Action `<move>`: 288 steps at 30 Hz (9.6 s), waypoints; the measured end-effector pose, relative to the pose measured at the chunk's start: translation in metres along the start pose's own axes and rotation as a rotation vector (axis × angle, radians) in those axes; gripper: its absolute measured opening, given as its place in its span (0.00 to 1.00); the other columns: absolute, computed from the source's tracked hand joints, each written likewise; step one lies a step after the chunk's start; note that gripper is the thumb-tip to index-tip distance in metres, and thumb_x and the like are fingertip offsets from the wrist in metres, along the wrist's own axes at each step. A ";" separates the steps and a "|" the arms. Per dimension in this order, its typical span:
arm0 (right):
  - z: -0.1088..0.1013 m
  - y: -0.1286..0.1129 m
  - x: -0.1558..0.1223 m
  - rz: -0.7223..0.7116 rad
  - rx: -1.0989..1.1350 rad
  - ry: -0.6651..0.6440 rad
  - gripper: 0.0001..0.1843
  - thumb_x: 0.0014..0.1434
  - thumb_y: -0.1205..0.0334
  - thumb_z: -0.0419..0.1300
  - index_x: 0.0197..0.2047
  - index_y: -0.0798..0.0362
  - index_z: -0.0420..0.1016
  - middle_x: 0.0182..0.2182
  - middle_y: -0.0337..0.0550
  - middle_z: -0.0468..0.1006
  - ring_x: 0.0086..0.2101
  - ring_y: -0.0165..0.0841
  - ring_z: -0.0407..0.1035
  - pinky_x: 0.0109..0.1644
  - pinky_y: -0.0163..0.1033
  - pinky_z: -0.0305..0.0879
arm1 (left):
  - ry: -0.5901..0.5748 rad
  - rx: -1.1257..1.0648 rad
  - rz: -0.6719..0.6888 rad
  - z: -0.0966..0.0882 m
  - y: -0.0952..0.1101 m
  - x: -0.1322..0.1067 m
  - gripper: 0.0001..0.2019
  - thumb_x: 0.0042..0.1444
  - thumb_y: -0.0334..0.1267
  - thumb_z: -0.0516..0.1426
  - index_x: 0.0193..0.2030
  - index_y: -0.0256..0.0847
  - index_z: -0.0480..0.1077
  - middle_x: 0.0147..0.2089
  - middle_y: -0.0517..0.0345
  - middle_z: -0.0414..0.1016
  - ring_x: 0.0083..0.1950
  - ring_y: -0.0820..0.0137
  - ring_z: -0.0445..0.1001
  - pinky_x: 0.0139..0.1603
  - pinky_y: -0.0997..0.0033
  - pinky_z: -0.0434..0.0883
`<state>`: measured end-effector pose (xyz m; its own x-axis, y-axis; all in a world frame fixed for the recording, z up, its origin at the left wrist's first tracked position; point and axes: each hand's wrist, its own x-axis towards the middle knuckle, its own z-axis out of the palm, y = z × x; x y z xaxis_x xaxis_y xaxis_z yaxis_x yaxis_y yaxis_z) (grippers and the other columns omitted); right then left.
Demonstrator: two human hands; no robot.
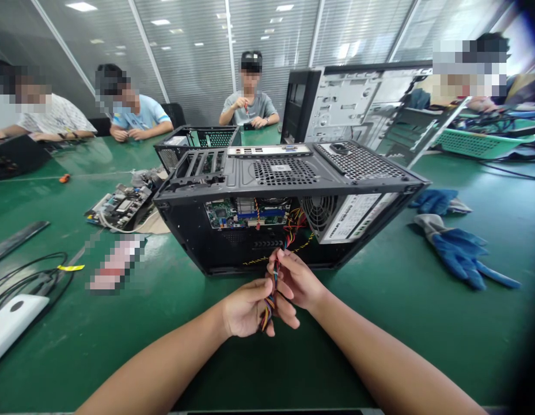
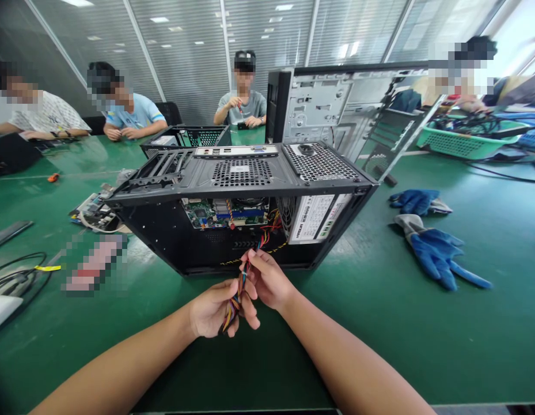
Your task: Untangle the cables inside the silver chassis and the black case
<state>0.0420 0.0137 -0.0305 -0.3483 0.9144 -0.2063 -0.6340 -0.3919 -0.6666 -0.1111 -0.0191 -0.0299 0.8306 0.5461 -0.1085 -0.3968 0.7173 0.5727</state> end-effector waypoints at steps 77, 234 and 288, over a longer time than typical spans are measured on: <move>0.002 0.000 -0.002 0.072 0.002 -0.039 0.14 0.57 0.51 0.63 0.33 0.55 0.72 0.24 0.37 0.75 0.12 0.20 0.60 0.15 0.27 0.55 | -0.087 -0.095 -0.034 0.002 0.003 0.001 0.12 0.62 0.42 0.57 0.46 0.37 0.62 0.43 0.47 0.75 0.43 0.57 0.80 0.32 0.67 0.79; 0.003 0.008 -0.001 -0.158 -0.558 0.033 0.24 0.56 0.40 0.59 0.28 0.55 0.70 0.15 0.31 0.58 0.18 0.25 0.52 0.24 0.34 0.48 | 0.404 0.493 -0.275 0.010 0.029 -0.007 0.17 0.58 0.51 0.57 0.36 0.43 0.55 0.23 0.72 0.49 0.19 0.83 0.44 0.20 0.81 0.50; 0.006 0.011 -0.002 -0.122 -0.525 0.078 0.24 0.54 0.39 0.60 0.27 0.54 0.66 0.17 0.31 0.59 0.18 0.24 0.51 0.23 0.34 0.45 | 0.542 0.858 -0.185 0.012 0.014 -0.002 0.13 0.61 0.47 0.52 0.34 0.42 0.54 0.24 0.69 0.55 0.20 0.81 0.50 0.19 0.79 0.51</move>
<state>0.0315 0.0069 -0.0334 -0.2285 0.9628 -0.1445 -0.2300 -0.1976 -0.9529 -0.1132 -0.0152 -0.0118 0.4781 0.7326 -0.4844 0.3084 0.3764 0.8736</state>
